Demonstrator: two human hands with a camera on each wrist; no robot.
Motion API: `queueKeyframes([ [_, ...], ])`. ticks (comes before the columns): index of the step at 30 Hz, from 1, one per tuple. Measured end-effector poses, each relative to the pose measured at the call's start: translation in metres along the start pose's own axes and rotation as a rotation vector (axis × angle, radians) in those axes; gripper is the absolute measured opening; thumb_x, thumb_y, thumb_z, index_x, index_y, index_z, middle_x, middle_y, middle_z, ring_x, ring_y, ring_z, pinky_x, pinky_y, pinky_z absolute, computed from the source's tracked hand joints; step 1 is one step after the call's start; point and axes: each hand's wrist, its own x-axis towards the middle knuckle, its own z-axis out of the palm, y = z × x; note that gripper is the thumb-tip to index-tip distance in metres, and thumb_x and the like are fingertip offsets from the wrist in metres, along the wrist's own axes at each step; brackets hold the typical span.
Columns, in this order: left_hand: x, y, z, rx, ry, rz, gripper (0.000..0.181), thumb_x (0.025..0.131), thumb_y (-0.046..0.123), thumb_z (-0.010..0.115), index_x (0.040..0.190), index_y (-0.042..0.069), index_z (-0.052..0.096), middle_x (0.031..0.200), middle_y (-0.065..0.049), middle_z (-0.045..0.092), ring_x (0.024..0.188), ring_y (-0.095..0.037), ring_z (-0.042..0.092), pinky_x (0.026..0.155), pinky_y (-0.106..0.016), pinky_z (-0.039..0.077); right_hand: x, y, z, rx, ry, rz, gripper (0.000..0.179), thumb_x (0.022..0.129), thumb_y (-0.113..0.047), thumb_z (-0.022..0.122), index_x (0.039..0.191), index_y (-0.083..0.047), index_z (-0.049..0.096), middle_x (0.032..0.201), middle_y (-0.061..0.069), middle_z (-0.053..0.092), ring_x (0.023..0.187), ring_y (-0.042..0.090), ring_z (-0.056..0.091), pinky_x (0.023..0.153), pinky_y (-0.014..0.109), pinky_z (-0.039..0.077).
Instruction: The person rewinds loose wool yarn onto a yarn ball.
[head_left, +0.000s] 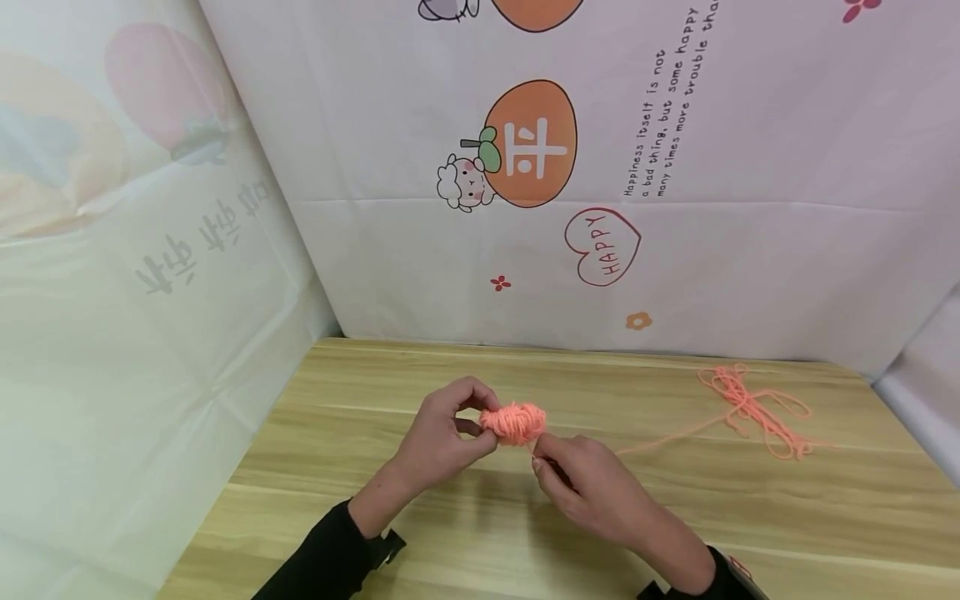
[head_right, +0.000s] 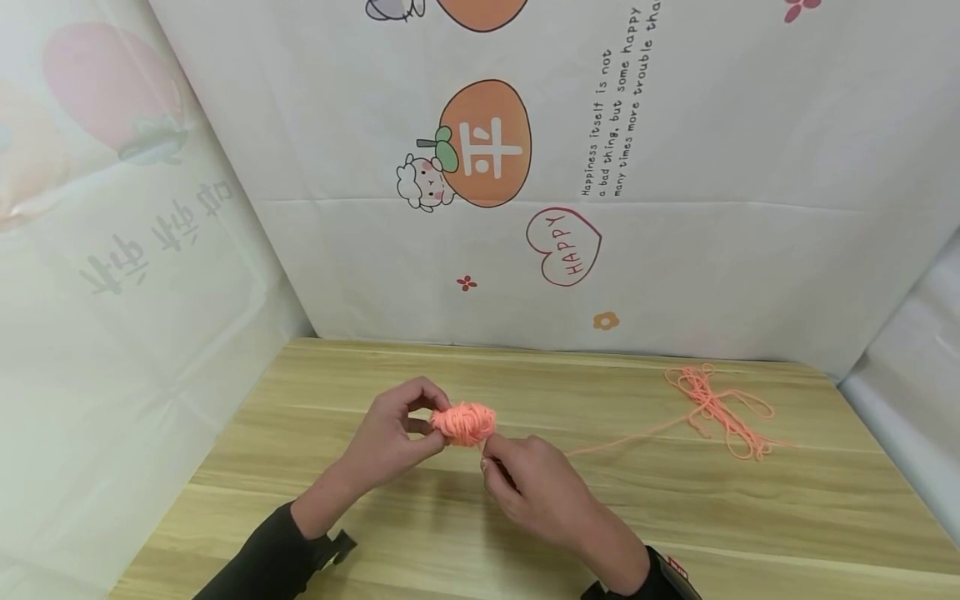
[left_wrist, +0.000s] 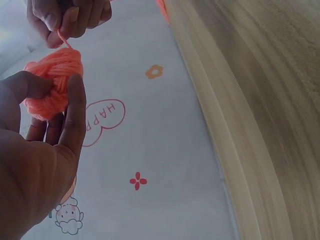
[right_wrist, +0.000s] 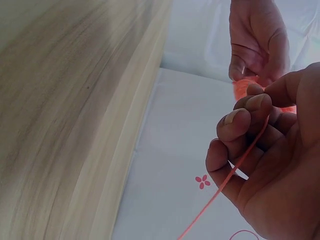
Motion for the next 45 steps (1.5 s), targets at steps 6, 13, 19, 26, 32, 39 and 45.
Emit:
queueKeyframes([
  [6,-0.001,-0.015,0.001,0.023,-0.063,-0.010,0.031,0.079,-0.005,0.066,0.098,0.019,0.059,0.096,0.006,0.060,0.085,-0.013,0.059,0.060,-0.028,0.057,0.000,-0.002,-0.002,0.003,-0.005,0.011,0.029,0.096,-0.008,0.055,0.077,-0.028,0.047,0.055,-0.020,0.033,0.046,-0.007,0.029,0.042,0.014,0.030],
  [13,-0.003,-0.016,0.003,0.068,-0.127,-0.001,0.032,0.077,-0.006,0.066,0.098,0.017,0.057,0.095,0.004,0.058,0.085,-0.011,0.059,0.059,-0.026,0.057,0.000,-0.003,-0.003,0.019,-0.012,0.011,0.026,0.097,-0.009,0.054,0.080,-0.028,0.049,0.057,-0.020,0.034,0.047,-0.005,0.031,0.043,0.015,0.032],
  [19,-0.004,-0.018,0.005,0.124,-0.167,-0.026,0.031,0.078,-0.002,0.067,0.098,0.019,0.056,0.095,0.007,0.057,0.087,-0.008,0.059,0.060,-0.023,0.056,0.000,-0.003,-0.002,-0.002,0.008,0.000,0.025,0.094,-0.008,0.058,0.081,-0.028,0.051,0.059,-0.022,0.037,0.049,-0.005,0.034,0.043,0.015,0.033],
  [26,-0.005,-0.020,0.006,0.183,-0.214,-0.003,0.029,0.079,-0.001,0.066,0.098,0.018,0.055,0.095,0.008,0.055,0.088,-0.007,0.058,0.061,-0.020,0.055,-0.001,-0.003,-0.003,0.004,0.009,0.005,0.026,0.095,-0.009,0.057,0.079,-0.029,0.050,0.058,-0.021,0.037,0.048,-0.005,0.033,0.042,0.014,0.032],
  [32,-0.005,-0.023,0.006,0.238,-0.264,0.043,0.030,0.079,-0.002,0.065,0.097,0.019,0.054,0.096,0.009,0.054,0.089,-0.005,0.057,0.061,-0.020,0.055,0.000,-0.002,-0.003,0.024,-0.008,0.030,0.028,0.096,-0.009,0.054,0.078,-0.030,0.049,0.056,-0.020,0.037,0.046,-0.005,0.032,0.042,0.015,0.032],
  [39,-0.006,-0.022,0.009,0.232,-0.370,0.033,0.032,0.080,-0.002,0.066,0.098,0.022,0.054,0.099,0.012,0.055,0.094,-0.003,0.056,0.064,-0.018,0.055,0.001,-0.001,-0.006,0.044,-0.005,0.032,0.025,0.098,-0.010,0.052,0.079,-0.025,0.053,0.057,-0.019,0.038,0.048,-0.004,0.034,0.043,0.016,0.035],
  [45,-0.006,-0.019,0.011,0.212,-0.440,0.052,0.033,0.080,-0.001,0.066,0.099,0.023,0.055,0.099,0.012,0.054,0.096,-0.001,0.055,0.066,-0.016,0.054,0.000,0.000,-0.006,0.059,-0.020,0.060,0.026,0.099,-0.009,0.050,0.079,-0.025,0.054,0.057,-0.018,0.039,0.047,-0.004,0.033,0.043,0.016,0.034],
])
